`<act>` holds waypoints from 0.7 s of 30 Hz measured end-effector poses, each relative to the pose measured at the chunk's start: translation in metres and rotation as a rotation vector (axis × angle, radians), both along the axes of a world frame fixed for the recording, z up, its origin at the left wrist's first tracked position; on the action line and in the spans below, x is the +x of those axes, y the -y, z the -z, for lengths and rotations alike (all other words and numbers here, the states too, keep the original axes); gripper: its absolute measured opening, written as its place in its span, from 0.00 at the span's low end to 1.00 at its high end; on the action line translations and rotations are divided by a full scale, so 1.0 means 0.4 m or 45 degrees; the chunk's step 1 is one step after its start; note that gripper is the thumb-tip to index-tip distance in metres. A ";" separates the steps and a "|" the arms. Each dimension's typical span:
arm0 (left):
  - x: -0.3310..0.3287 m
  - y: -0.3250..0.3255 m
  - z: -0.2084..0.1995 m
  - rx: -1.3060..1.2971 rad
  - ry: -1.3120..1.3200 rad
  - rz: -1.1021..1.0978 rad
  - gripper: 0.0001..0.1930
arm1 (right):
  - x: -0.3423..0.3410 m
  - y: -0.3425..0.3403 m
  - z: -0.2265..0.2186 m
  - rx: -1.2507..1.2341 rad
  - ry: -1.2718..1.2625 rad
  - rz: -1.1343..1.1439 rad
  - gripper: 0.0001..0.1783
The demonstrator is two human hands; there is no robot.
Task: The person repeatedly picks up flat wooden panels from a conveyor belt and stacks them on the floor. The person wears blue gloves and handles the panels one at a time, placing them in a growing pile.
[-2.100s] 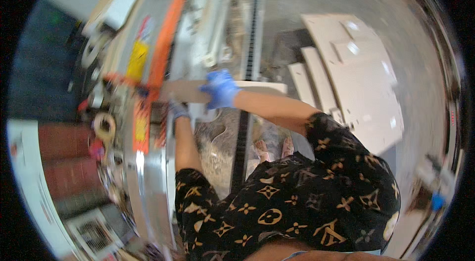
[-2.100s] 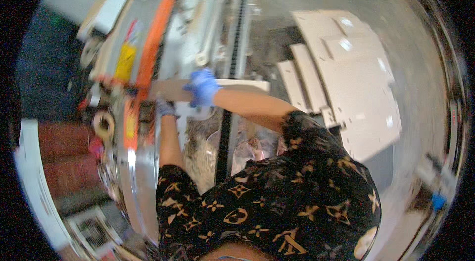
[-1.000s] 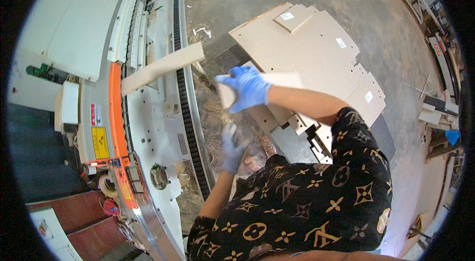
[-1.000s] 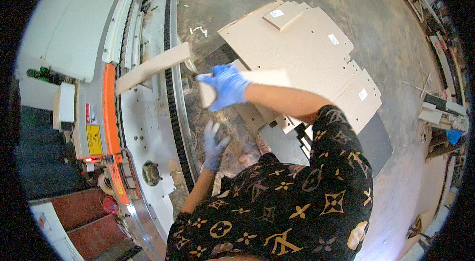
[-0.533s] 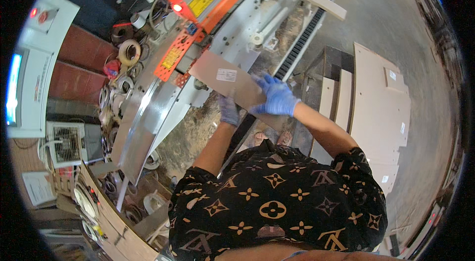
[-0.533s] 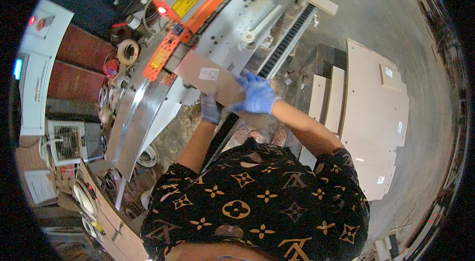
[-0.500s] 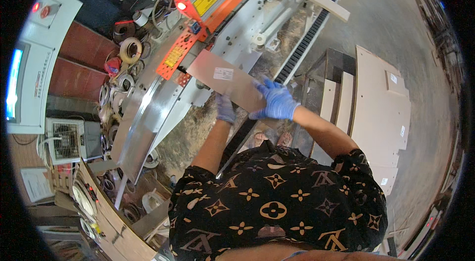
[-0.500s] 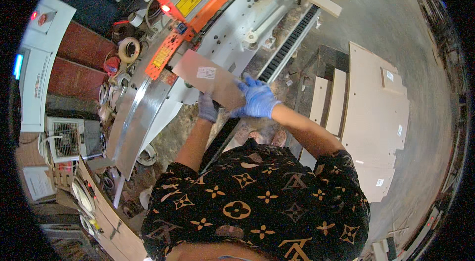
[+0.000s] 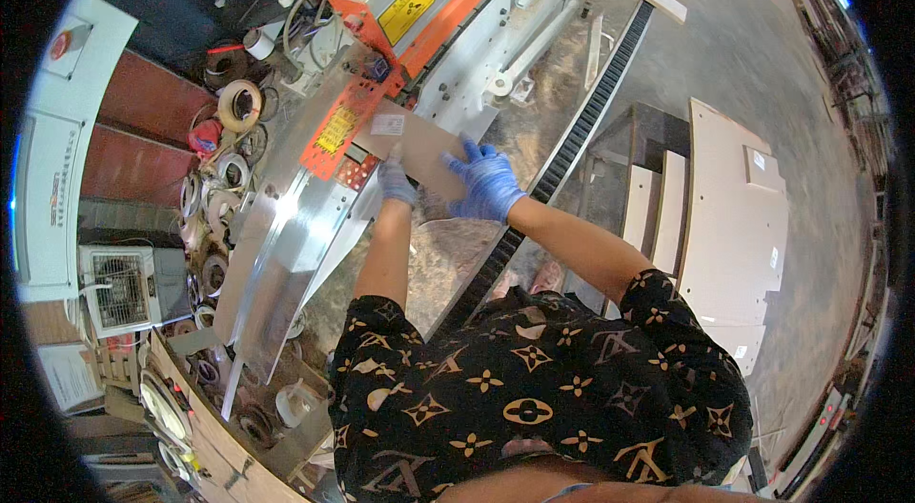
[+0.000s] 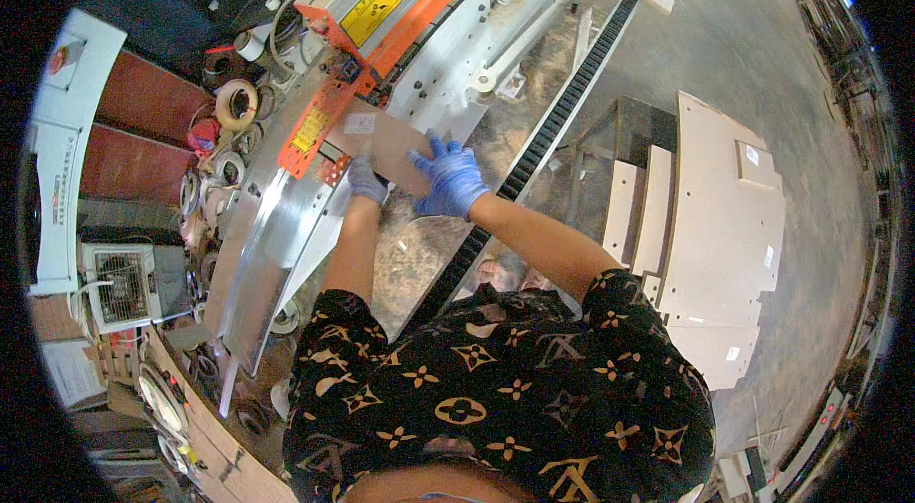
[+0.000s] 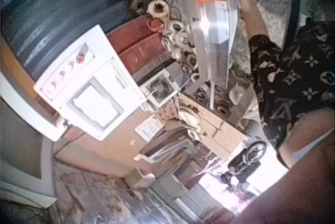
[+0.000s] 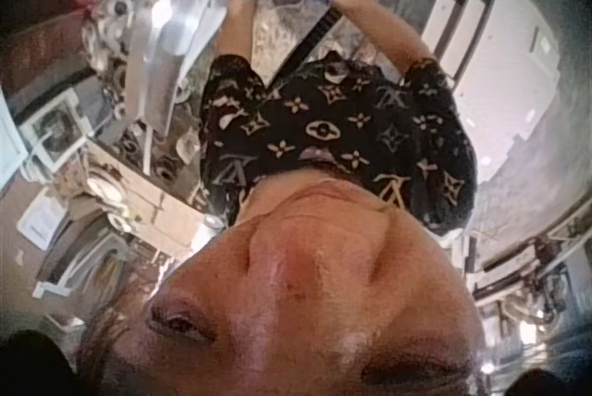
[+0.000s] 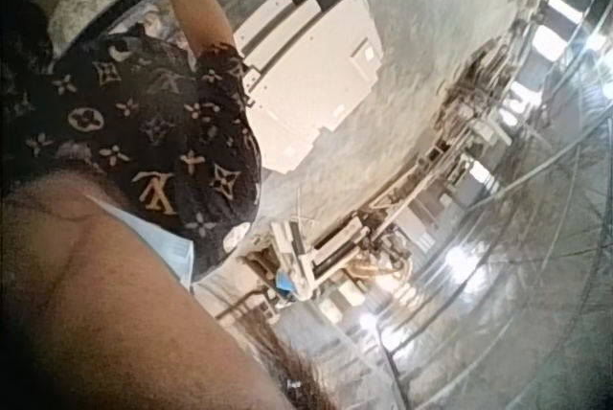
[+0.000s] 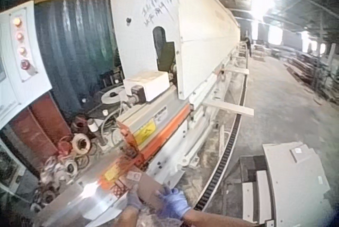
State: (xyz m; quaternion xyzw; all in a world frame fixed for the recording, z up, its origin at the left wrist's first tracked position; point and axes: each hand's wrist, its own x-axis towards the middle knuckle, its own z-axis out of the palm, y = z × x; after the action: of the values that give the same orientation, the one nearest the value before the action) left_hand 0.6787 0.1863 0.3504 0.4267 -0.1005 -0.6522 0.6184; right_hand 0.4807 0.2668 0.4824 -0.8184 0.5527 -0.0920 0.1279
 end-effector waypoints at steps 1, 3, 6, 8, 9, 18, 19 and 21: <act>0.003 0.003 0.010 0.056 -0.008 0.016 0.21 | -0.005 0.001 -0.001 0.037 -0.032 0.013 0.48; -0.005 0.026 0.034 0.005 0.040 0.004 0.23 | -0.024 0.023 0.001 0.072 -0.041 -0.019 0.48; -0.044 0.060 0.060 0.005 0.012 0.154 0.25 | -0.080 0.054 0.002 0.134 -0.083 -0.046 0.47; -0.106 0.096 0.057 -0.010 0.035 0.332 0.27 | -0.161 0.064 -0.010 0.113 -0.077 -0.025 0.46; -0.137 0.119 0.045 0.062 0.075 0.427 0.28 | -0.190 0.066 -0.019 0.105 -0.092 0.003 0.46; -0.296 0.160 -0.245 0.175 0.327 0.335 0.34 | -0.547 0.108 -0.027 -0.708 0.509 0.207 0.26; -0.346 0.139 -0.244 0.188 0.365 0.293 0.34 | -0.722 0.092 -0.010 -0.826 0.585 0.263 0.23; -0.364 0.062 -0.284 0.207 0.521 0.265 0.33 | -1.010 0.025 0.013 -0.807 0.325 0.650 0.24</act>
State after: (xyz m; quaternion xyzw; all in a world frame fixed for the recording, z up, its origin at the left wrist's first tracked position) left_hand 0.5329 0.1615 0.4638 0.5857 -0.2144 -0.6182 0.4784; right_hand 0.0766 0.2567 0.4770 -0.6363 0.6616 -0.3867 -0.0895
